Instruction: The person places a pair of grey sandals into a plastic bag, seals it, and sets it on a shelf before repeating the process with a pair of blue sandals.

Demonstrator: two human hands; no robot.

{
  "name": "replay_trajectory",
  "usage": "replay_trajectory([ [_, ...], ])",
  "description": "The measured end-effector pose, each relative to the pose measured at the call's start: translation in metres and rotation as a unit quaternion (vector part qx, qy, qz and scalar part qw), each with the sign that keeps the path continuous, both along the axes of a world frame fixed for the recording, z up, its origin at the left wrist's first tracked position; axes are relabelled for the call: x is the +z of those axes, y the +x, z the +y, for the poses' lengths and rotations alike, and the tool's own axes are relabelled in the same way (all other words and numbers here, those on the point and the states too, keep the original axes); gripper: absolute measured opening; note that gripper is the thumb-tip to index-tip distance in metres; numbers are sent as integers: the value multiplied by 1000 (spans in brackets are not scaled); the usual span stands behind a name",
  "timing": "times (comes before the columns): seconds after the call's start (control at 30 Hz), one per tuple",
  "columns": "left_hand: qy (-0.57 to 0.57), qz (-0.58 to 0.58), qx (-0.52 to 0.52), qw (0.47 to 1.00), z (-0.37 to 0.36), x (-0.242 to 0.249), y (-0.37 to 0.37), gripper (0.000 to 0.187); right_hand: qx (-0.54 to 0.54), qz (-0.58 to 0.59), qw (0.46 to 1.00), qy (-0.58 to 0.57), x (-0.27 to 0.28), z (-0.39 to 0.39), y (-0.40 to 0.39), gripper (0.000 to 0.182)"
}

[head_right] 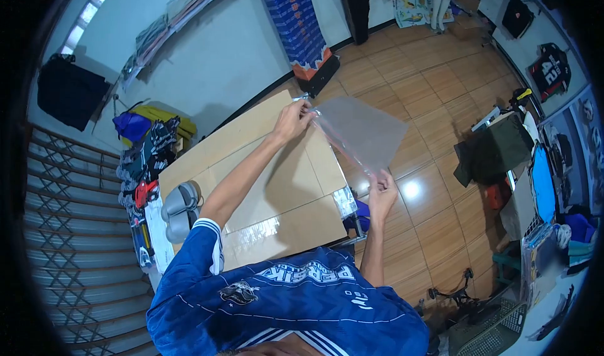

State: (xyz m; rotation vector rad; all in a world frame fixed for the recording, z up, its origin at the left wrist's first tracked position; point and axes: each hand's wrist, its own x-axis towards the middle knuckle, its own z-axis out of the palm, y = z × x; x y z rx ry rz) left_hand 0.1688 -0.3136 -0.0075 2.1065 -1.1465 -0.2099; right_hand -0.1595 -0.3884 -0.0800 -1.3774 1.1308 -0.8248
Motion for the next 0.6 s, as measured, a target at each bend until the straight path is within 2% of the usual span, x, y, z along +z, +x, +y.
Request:
replay_trajectory([
  [0.13, 81, 4, -26, 996, -21, 1, 24, 26, 38, -15, 999, 25, -8, 13, 9, 39],
  [0.37, 69, 17, -5, 997, -39, -9, 44, 26, 29, -50, 998, 7, -14, 36, 31, 34],
  [0.6, 35, 20, -3, 999, -25, 9, 34, 26, 8, -24, 997, -69, 17, 52, 26, 26],
])
